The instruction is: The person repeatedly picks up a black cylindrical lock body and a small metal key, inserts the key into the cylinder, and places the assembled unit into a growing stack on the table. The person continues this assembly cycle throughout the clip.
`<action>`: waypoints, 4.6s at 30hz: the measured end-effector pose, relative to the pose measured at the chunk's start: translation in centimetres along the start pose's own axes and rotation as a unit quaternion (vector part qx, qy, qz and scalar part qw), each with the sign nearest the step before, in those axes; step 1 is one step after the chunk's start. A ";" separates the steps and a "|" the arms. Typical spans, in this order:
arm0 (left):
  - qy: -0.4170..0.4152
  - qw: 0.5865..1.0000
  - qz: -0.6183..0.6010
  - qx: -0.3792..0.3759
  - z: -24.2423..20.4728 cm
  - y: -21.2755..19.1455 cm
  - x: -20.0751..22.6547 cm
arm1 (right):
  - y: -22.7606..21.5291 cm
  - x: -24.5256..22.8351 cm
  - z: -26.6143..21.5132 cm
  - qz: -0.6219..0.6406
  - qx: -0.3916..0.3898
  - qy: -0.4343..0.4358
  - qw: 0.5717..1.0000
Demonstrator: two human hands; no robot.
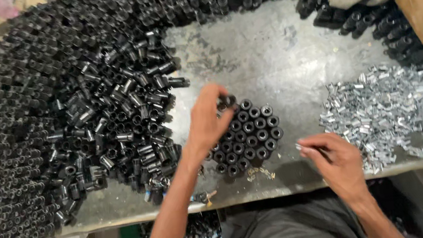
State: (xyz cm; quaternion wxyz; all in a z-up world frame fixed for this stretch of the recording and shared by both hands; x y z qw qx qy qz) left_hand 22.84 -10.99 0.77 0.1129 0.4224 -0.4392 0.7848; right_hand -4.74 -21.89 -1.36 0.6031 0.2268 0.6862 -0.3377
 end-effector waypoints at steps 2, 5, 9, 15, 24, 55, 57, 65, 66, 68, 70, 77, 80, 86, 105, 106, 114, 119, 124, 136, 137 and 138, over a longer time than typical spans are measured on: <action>0.003 1.000 -0.005 -0.002 -3.9 0.9 2.7 | 1.7 -1.7 0.0 0.067 -0.023 -0.042 0.997; 0.055 0.998 -0.004 0.021 -6.7 0.9 7.3 | 4.2 -4.3 0.6 0.071 -0.041 -0.072 0.994; 0.031 0.999 -0.037 0.016 -7.3 0.5 10.8 | 4.9 -7.7 -0.1 -0.121 0.022 -0.146 0.982; 0.021 0.993 -0.100 -0.056 -8.9 0.5 11.1 | 5.1 -9.5 -2.5 -0.220 0.045 -0.320 0.920; -0.010 0.986 -0.151 -0.072 -9.1 0.4 9.5 | 4.5 -4.1 0.0 -0.142 -0.034 -0.048 0.988; -0.208 0.920 -0.232 0.238 -16.7 -7.6 -1.1 | 32.7 -0.2 11.7 -0.449 -0.281 -0.318 0.786; -0.221 0.924 -0.178 0.256 -16.8 -7.4 -1.1 | 31.1 -0.8 12.2 -0.314 -0.312 -0.287 0.850; -0.226 0.930 -0.067 0.281 -16.7 -8.4 1.0 | 30.2 -1.5 13.3 -0.493 -0.260 -0.299 0.775; -0.230 0.930 -0.066 0.278 -16.8 -8.5 1.2 | 30.9 -0.8 13.4 -0.529 -0.261 -0.286 0.755; -0.241 0.930 -0.062 0.270 -17.4 -8.4 1.4 | 32.5 0.6 13.5 -0.575 -0.269 -0.259 0.728; -0.239 0.930 -0.053 0.274 -17.7 -8.2 1.6 | 33.7 1.6 13.7 -0.593 -0.275 -0.235 0.719; -0.176 0.940 0.043 0.290 -17.3 -7.8 2.5 | 28.4 -4.7 10.3 -0.201 -0.367 -0.252 0.873; -0.157 0.944 0.073 0.280 -16.8 -7.6 3.1 | 23.2 -6.8 6.1 -0.081 -0.381 -0.190 0.901; -0.106 0.972 0.050 0.204 -16.1 -5.5 4.4 | 17.5 -9.7 0.2 -0.132 -0.233 -0.290 0.919; -0.128 0.990 -0.034 -0.055 -8.2 -6.3 -6.7 | -3.1 1.7 5.6 -0.571 -0.001 -0.106 0.814; -0.108 0.993 0.009 -0.035 -7.2 -6.9 -6.9 | -3.0 2.4 5.7 -0.571 -0.009 -0.106 0.814; 0.073 0.931 0.356 0.045 3.8 -5.9 -9.3 | -1.0 1.8 4.8 -0.544 -0.033 -0.171 0.821; 0.063 0.968 0.217 0.106 3.1 -6.2 -7.4 | -0.3 2.6 5.4 -0.519 -0.119 -0.188 0.825; -0.161 0.941 -0.289 -0.077 -5.1 -3.4 -0.3 | -0.4 1.7 5.8 -0.406 -0.123 -0.180 0.888; 0.002 0.996 -0.059 0.062 -11.5 -0.1 10.7 | 3.3 0.6 0.3 0.077 -0.145 -0.012 0.986; -0.008 0.997 -0.048 0.066 -11.7 0.3 10.5 | 3.7 0.3 -0.3 0.077 -0.140 -0.015 0.987; -0.018 0.997 -0.037 0.070 -11.8 0.8 10.1 | 4.0 0.0 -0.7 0.077 -0.135 -0.018 0.988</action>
Point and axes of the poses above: each hand's wrist, its own z-axis towards the middle knuckle, its own y-axis out of the palm, x = y × z, the point moved 7 cm from there along z, towards the middle knuckle, and after that the axes turned 1 degree about -z, right-handed, at the moved point
